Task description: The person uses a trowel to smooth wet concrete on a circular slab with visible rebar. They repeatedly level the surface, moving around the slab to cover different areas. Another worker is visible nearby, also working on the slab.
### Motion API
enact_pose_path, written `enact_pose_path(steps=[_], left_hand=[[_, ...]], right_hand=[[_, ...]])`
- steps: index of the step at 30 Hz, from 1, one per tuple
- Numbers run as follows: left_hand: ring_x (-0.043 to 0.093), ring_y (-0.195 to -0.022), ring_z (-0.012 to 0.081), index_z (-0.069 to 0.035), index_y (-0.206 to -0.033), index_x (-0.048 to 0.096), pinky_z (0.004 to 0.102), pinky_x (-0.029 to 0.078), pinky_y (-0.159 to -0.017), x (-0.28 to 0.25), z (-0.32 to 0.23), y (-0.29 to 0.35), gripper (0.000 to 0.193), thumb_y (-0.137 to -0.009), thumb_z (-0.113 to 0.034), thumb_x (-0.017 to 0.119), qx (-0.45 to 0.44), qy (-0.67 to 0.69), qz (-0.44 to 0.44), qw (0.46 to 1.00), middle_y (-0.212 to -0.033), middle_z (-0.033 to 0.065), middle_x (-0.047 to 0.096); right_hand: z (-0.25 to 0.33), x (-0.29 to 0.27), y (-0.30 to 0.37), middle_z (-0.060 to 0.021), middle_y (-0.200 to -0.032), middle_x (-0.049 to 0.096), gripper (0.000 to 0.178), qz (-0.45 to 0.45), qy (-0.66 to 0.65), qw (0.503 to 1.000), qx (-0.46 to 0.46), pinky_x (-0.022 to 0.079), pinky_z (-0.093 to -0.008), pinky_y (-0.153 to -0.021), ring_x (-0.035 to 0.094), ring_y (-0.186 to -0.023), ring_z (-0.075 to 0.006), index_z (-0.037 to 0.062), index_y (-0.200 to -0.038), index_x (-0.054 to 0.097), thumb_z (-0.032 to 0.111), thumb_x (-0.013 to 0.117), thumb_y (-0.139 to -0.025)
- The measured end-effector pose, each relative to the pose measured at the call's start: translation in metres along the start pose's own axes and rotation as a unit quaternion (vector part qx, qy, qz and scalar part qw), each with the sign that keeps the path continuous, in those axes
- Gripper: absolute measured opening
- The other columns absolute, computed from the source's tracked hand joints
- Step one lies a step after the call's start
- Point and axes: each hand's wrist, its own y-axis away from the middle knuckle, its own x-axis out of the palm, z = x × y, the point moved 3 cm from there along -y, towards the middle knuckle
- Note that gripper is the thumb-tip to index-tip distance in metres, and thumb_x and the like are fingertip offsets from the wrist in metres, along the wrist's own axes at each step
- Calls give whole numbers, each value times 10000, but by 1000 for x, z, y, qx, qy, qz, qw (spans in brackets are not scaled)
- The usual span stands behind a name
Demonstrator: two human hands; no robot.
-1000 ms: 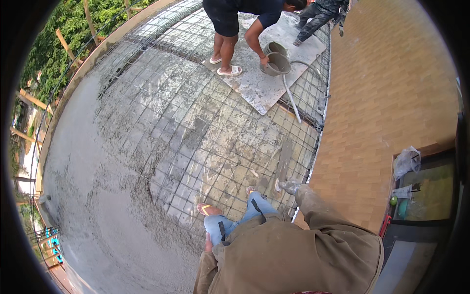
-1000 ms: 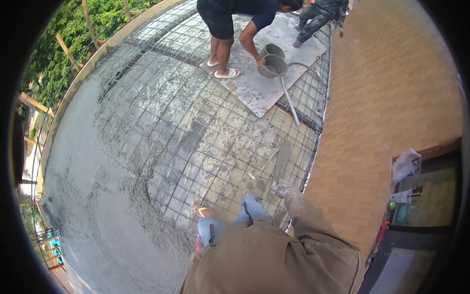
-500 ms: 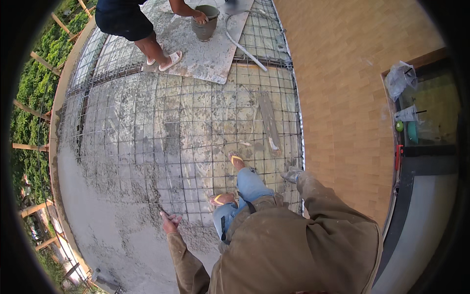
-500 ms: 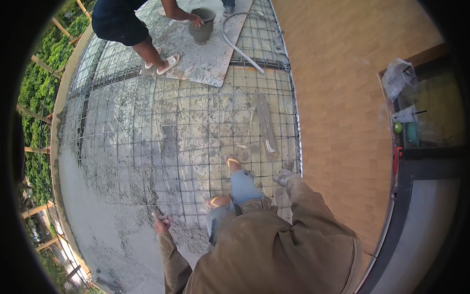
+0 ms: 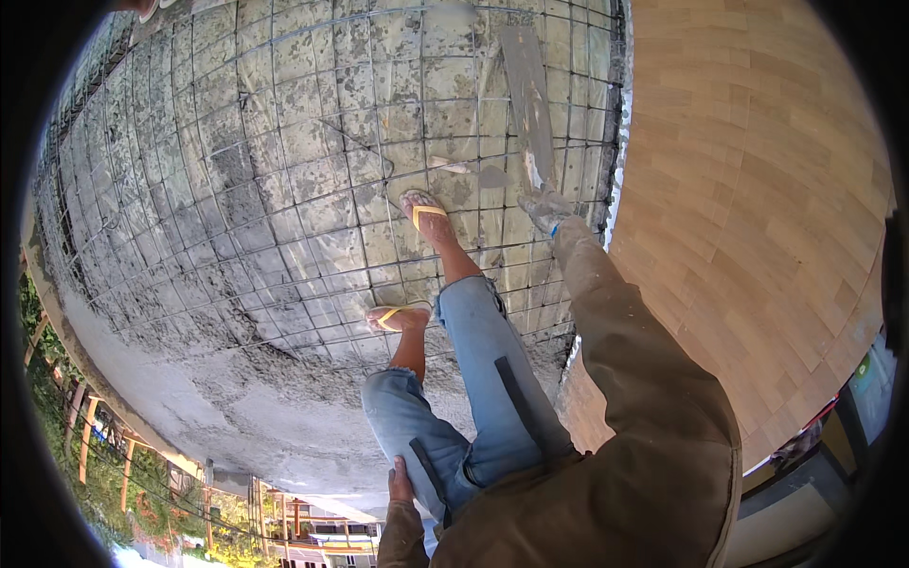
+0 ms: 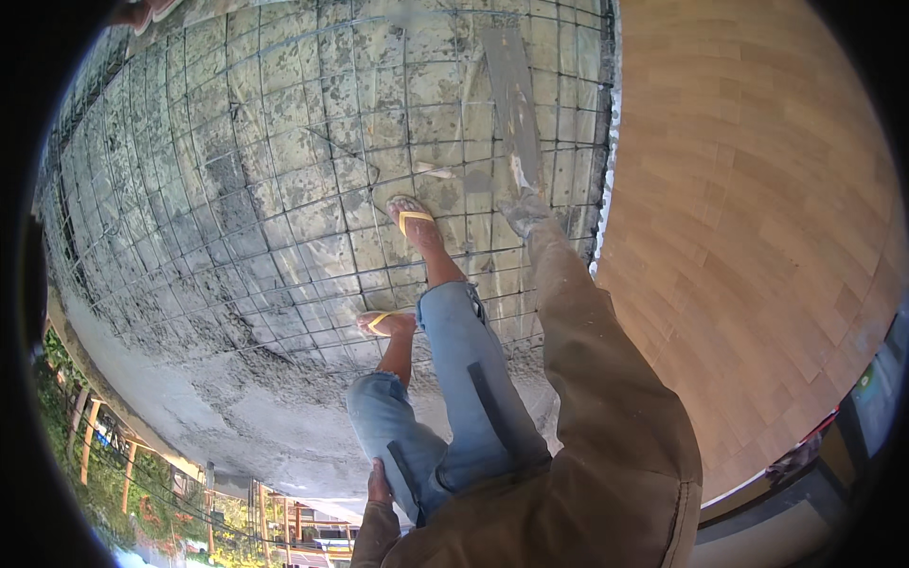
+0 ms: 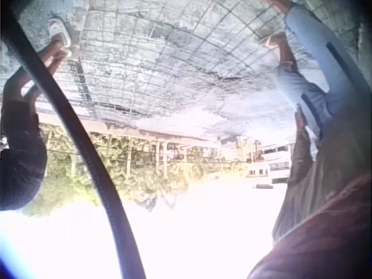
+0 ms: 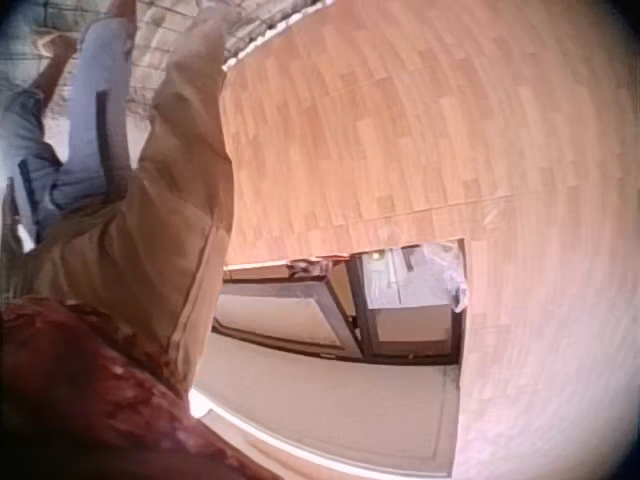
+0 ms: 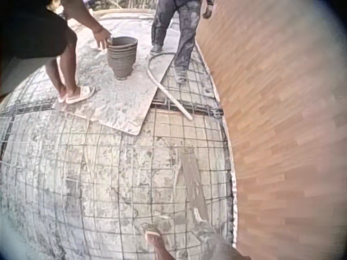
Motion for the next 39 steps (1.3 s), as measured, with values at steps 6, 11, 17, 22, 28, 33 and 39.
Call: enact_pose_path(steps=[6,11,17,22,28,33,39], left_hand=[[576,-1199,457,50,-1358,569,522,458,-1040,133,-259,-101,578,-958,-336,724,425,-352,-85,830,-1277,271,630],[675,-1069,388,25,-1254,661,473,519,-968,395,-401,-250,468,-935,-301,765,493,-169,90,849,-1190,235,705],[745,-923,324,-6,-1096,758,459,555,-856,567,-494,-334,513,-926,-490,768,250,65,53,965,-968,175,775],[719,-989,462,56,-1010,721,509,554,-866,605,-519,-357,705,-793,-601,858,269,-41,-57,961,-1000,269,747],[715,-892,484,64,-967,675,501,567,-822,608,-460,-345,481,-863,-380,827,252,74,-56,963,-965,270,741],[738,-853,358,58,-1037,680,431,606,-762,529,-405,-284,342,-930,-253,775,204,339,24,918,-1001,197,749],[754,-908,244,75,-1139,685,356,648,-771,348,-387,-202,273,-979,-143,727,187,601,100,771,-1073,164,738]], right_hand=[[-53,-19,-153,-323,-1397,603,963,-195,182,959,92,496,-445,-1078,603,-1293,-442,-105,-1481,416,551,751,-860],[-66,-34,-209,-275,-1247,708,874,-246,165,953,68,542,-465,-977,689,-1162,-413,-62,-1367,563,578,792,-818],[-88,-29,-227,-234,-1187,743,724,-248,91,964,12,545,-444,-953,711,-1119,-399,3,-1290,645,524,825,-820],[-87,-24,-231,-231,-1216,734,722,-259,121,958,43,534,-451,-970,699,-1146,-396,-9,-1311,629,511,815,-846],[-79,-21,-227,-162,-1263,721,653,-170,-95,981,-4,530,-372,-963,695,-1106,-265,-50,-1385,595,323,825,-901],[-75,-5,-161,-120,-1220,728,564,-171,-2,984,-38,552,-346,-914,693,-1035,-215,-56,-1366,607,224,820,-926],[-5,-3,-46,-153,-1251,722,551,-78,47,994,-60,553,-386,-944,703,-1077,-261,-25,-1397,581,178,792,-930]])
